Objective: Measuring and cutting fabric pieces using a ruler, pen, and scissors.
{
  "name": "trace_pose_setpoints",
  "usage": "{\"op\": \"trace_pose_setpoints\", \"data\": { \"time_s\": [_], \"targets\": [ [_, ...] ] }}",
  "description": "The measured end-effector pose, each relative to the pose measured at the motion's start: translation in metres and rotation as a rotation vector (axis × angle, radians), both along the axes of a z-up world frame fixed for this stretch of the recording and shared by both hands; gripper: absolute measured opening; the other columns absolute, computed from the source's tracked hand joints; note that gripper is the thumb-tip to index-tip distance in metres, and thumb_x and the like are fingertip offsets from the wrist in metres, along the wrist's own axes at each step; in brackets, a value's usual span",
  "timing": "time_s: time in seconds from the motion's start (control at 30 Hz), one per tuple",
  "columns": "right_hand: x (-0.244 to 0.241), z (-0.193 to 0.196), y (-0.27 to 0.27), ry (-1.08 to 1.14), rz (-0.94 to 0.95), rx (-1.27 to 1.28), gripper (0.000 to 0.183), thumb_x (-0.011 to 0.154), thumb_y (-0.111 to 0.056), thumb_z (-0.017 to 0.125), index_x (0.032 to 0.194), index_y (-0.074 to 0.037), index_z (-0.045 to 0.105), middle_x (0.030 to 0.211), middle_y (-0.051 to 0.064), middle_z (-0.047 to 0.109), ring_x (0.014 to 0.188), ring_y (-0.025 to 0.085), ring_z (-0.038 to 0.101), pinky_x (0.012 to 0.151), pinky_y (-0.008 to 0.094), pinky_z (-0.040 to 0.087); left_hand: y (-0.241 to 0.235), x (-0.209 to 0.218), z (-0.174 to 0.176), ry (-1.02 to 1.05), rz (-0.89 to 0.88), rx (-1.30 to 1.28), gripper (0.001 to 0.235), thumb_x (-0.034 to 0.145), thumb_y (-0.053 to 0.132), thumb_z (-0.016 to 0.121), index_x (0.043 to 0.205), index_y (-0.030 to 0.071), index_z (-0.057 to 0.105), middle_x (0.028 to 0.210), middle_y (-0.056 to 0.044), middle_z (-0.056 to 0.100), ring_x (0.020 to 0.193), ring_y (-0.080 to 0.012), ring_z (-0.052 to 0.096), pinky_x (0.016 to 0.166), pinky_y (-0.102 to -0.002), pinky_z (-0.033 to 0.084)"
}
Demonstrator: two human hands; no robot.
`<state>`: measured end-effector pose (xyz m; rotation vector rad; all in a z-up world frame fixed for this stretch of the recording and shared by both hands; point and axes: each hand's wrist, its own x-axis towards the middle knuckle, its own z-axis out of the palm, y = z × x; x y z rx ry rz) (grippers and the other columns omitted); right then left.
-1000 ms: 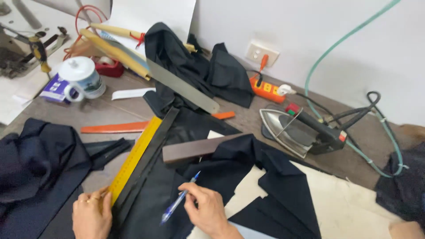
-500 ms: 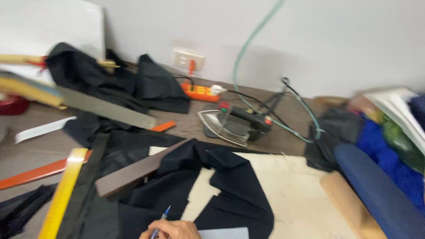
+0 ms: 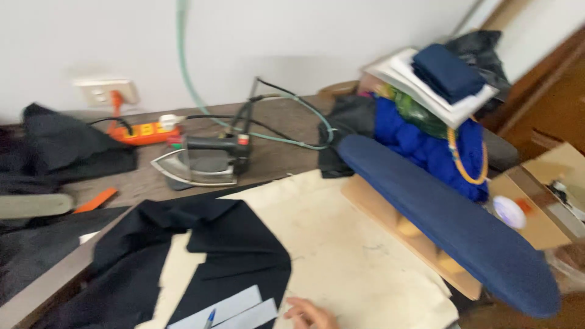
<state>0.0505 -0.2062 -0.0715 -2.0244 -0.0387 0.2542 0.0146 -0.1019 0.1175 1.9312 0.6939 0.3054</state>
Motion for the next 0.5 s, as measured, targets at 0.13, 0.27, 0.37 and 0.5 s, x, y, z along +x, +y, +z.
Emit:
{"op": "trace_pose_setpoints", "data": {
  "time_s": [0.13, 0.27, 0.37, 0.5],
  "targets": [
    [0.041, 0.043, -0.113, -0.227, 0.083, -0.022, 0.029, 0.087, -0.026, 0.058, 0.110, -0.015, 0.072, 0.085, -0.004, 0.081, 0.052, 0.008, 0.069, 0.060, 0.017, 0.054, 0.058, 0.066, -0.010, 0.013, -0.057, -0.026, 0.043, 0.059, -0.004, 0.063, 0.100, -0.002, 0.074, 0.087, -0.013, 0.075, 0.079, -0.0216, 0.064, 0.076, -0.032, 0.049],
    [0.090, 0.113, -0.217, -0.274, -0.029, -0.085, 0.028, 0.086, -0.019, 0.060, 0.112, -0.013, 0.071, 0.093, -0.002, 0.082, 0.064, 0.008, 0.076, 0.073, 0.020, 0.056, 0.177, 0.098, -0.160, 0.034, -0.075, -0.048, 0.046, 0.054, -0.009, 0.064, 0.099, -0.006, 0.074, 0.087, -0.017, 0.074, 0.080, -0.0246, 0.063, 0.076, -0.034, 0.048],
    [0.120, 0.169, -0.298, -0.402, -0.236, -0.054, 0.026, 0.086, -0.012, 0.062, 0.109, -0.005, 0.072, 0.089, 0.008, 0.080, 0.071, 0.014, 0.075, 0.070, 0.024, 0.058, 0.254, 0.097, -0.278, 0.036, -0.115, -0.067, 0.047, 0.052, -0.012, 0.064, 0.098, -0.008, 0.074, 0.087, -0.019, 0.074, 0.080, -0.0262, 0.062, 0.076, -0.035, 0.047],
    [0.175, 0.190, -0.421, -0.457, -0.456, -0.176, 0.022, 0.099, -0.010, 0.051, 0.105, 0.001, 0.069, 0.093, 0.012, 0.074, 0.081, 0.015, 0.068, 0.085, 0.026, 0.050, 0.278, 0.132, -0.320, -0.047, -0.168, -0.094, 0.027, 0.048, -0.020, 0.066, 0.073, -0.010, 0.065, 0.062, -0.016, 0.056, 0.060, -0.0245, 0.047, 0.050, -0.038, 0.036]
  ]
}}
